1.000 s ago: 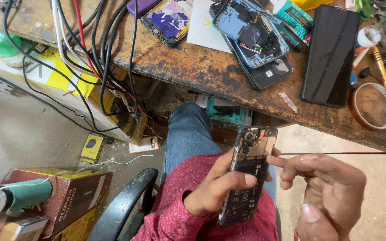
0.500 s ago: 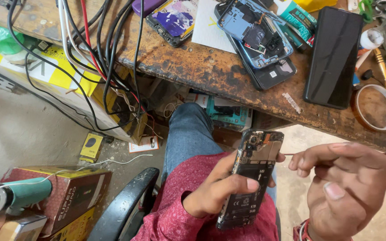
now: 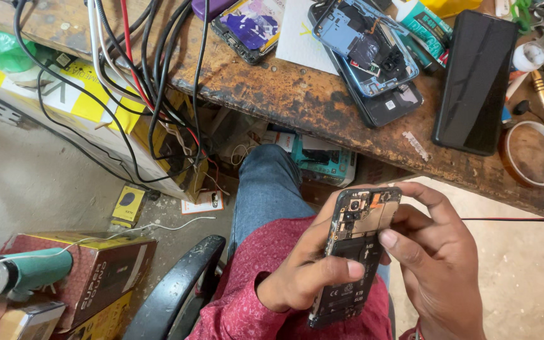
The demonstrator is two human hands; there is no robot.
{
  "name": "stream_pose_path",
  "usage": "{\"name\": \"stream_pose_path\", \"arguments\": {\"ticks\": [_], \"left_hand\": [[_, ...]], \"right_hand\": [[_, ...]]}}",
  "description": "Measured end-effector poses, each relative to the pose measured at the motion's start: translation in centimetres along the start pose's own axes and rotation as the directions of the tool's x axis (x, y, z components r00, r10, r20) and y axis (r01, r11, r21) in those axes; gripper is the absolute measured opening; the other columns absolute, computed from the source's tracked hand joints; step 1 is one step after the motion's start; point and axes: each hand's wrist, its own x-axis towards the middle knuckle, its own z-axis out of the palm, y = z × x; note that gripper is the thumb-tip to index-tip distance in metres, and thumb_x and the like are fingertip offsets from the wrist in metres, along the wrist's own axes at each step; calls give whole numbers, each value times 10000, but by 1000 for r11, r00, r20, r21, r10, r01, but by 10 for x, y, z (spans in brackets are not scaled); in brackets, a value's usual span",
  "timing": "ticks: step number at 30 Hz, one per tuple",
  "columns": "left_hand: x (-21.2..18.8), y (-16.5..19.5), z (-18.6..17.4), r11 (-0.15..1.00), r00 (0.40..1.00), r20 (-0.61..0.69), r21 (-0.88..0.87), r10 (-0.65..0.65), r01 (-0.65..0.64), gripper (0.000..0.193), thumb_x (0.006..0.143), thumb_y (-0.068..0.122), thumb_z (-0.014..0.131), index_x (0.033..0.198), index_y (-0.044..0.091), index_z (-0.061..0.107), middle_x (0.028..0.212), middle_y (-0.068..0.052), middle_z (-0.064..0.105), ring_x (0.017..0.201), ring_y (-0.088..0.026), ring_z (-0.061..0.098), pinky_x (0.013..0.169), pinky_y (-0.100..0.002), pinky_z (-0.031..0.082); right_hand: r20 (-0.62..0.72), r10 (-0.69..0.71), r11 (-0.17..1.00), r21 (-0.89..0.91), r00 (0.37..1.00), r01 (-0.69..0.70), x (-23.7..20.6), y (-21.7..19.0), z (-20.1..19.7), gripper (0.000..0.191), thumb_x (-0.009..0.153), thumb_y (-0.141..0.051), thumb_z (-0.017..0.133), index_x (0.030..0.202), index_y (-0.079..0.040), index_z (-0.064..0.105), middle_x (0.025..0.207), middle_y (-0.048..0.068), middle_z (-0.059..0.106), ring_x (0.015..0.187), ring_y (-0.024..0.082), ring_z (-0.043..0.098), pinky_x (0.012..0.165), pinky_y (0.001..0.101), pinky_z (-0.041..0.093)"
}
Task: The person reassembles a disassembled Redmi smartphone by aligning and snapping the screen assembly onto the chassis. They then power on the device to verify functionality and briefly interact with the touchscreen.
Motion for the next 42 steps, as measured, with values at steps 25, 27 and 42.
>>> {"name": "stream_pose_path", "arguments": {"ticks": [25, 27, 42], "left_hand": [[-5, -27, -14, 994, 997, 29, -81, -66, 68, 706, 831, 195, 612, 1486, -56, 527, 1302, -157, 592, 1176, -238, 616, 1098, -363, 494], [-3, -29, -16, 999, 999, -6, -3, -33, 33, 621, 798, 191, 610, 1352, -88, 567, 1421, -69, 528, 1201, -230, 611, 1072, -357, 503], [9, -44, -3, 781, 977, -155, -589, 144, -208, 920, 948, 670, 546, 1530, -28, 403, 1424, -152, 606, 942, -173, 619, 771, -271, 554]], "right_hand": [[-45, 137, 985, 109, 990, -132, 0, 9, -17, 672, 815, 62, 648, 1452, -7, 445, 1072, 186, 687, 863, 158, 647, 652, 264, 504], [-34, 106, 993, 56, 994, -104, 0, 12, -17, 673, 824, 93, 656, 1457, -7, 449, 1070, 184, 675, 867, 147, 631, 667, 254, 495], [41, -135, 975, -171, 990, 140, -12, 9, 14, 712, 836, -140, 787, 1438, -6, 431, 1330, 169, 610, 1265, 263, 583, 1078, 419, 465]]}}
